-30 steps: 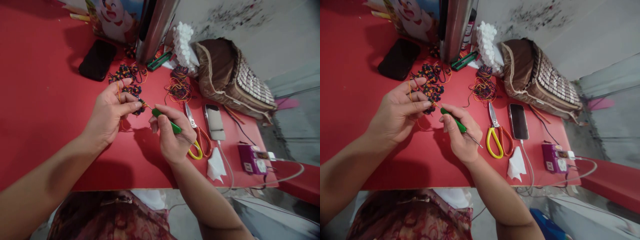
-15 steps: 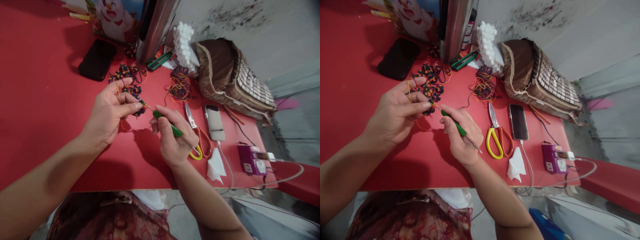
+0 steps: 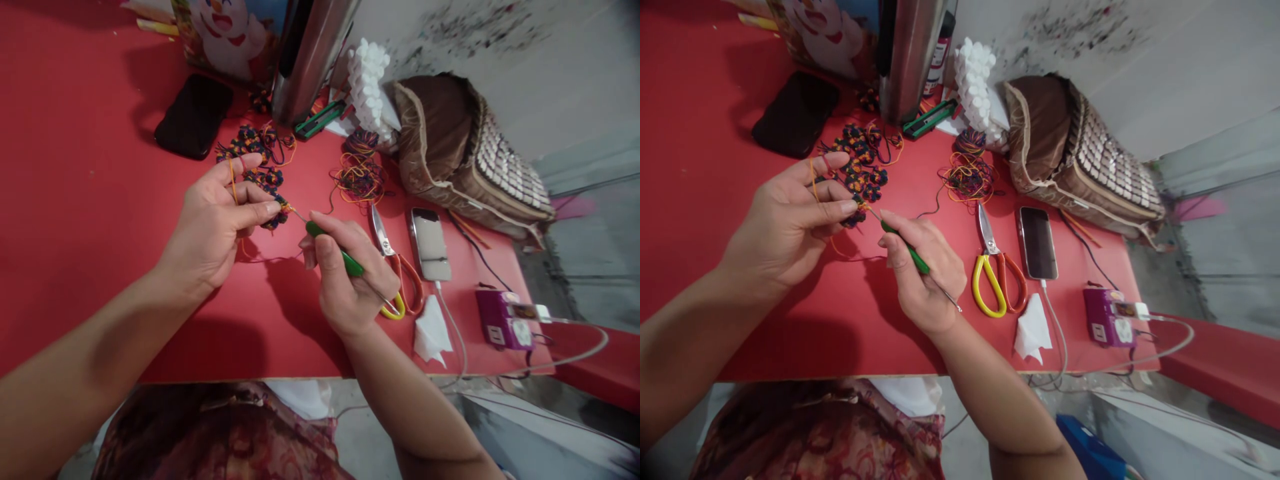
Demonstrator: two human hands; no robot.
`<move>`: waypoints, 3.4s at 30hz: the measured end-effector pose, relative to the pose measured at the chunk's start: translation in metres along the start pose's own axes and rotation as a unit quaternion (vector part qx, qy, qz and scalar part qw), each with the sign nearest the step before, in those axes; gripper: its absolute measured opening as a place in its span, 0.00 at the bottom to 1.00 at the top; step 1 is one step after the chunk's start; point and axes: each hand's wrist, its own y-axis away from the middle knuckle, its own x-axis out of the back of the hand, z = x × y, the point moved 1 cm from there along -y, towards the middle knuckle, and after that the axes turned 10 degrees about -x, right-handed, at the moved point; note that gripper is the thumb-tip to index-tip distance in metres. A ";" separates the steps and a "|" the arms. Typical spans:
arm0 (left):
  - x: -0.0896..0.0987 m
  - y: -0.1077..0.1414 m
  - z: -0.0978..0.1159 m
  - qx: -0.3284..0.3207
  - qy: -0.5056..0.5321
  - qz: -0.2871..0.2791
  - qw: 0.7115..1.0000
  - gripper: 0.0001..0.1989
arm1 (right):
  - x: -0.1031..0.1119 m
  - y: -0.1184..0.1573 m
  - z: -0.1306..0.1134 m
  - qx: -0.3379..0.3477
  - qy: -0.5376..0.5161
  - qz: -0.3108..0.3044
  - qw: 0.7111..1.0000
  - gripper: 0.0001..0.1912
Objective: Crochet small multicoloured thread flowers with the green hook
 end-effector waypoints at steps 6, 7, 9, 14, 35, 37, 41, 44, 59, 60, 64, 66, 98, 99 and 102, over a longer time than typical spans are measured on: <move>-0.001 0.000 0.002 -0.001 0.008 0.000 1.000 0.22 | 0.001 -0.001 -0.001 0.002 -0.021 -0.001 1.000 0.14; -0.001 0.000 0.002 -0.001 0.008 -0.002 1.000 0.22 | 0.001 -0.001 -0.001 0.003 -0.021 -0.002 1.000 0.14; 0.000 -0.001 0.002 0.000 0.006 -0.002 1.000 0.23 | 0.001 -0.001 -0.001 0.005 -0.016 -0.001 1.000 0.14; 0.001 -0.001 0.000 -0.006 -0.006 0.002 1.000 0.23 | 0.001 -0.001 -0.004 0.021 0.020 -0.007 1.000 0.14; 0.004 -0.003 0.004 -0.013 -0.038 0.014 0.999 0.23 | 0.006 -0.004 -0.004 0.130 0.112 -0.033 0.985 0.16; 0.004 -0.002 0.004 -0.008 -0.035 0.019 0.999 0.22 | 0.006 -0.004 -0.004 0.139 0.114 -0.033 0.983 0.16; 0.004 -0.002 0.005 0.005 -0.036 0.015 0.999 0.22 | 0.007 -0.005 -0.003 0.154 0.119 -0.032 0.980 0.15; 0.005 -0.003 0.005 0.003 -0.047 0.007 0.999 0.23 | 0.007 -0.005 -0.003 0.147 0.122 -0.031 0.981 0.15; 0.008 -0.005 0.003 0.006 -0.039 0.004 0.999 0.22 | 0.007 -0.004 -0.003 0.137 0.118 -0.042 0.983 0.17; 0.007 -0.004 0.004 0.010 -0.037 0.013 0.999 0.22 | 0.007 -0.004 -0.003 0.139 0.117 -0.042 0.982 0.17; 0.003 -0.004 0.005 0.007 -0.034 0.020 0.999 0.22 | 0.007 -0.003 -0.003 0.141 0.111 -0.041 0.983 0.19; 0.003 -0.004 0.004 0.005 -0.034 0.021 0.999 0.22 | 0.008 -0.003 -0.002 0.137 0.108 -0.045 0.984 0.20; 0.007 -0.005 0.003 0.011 -0.020 -0.021 1.000 0.21 | 0.013 -0.006 -0.005 0.078 0.047 -0.018 0.996 0.22; 0.007 -0.006 0.003 0.011 -0.022 -0.025 0.999 0.21 | 0.014 -0.006 -0.004 0.078 0.051 -0.019 0.995 0.22; 0.010 -0.008 0.001 0.007 -0.022 -0.042 0.999 0.21 | 0.015 -0.006 -0.004 0.087 0.062 -0.019 0.994 0.21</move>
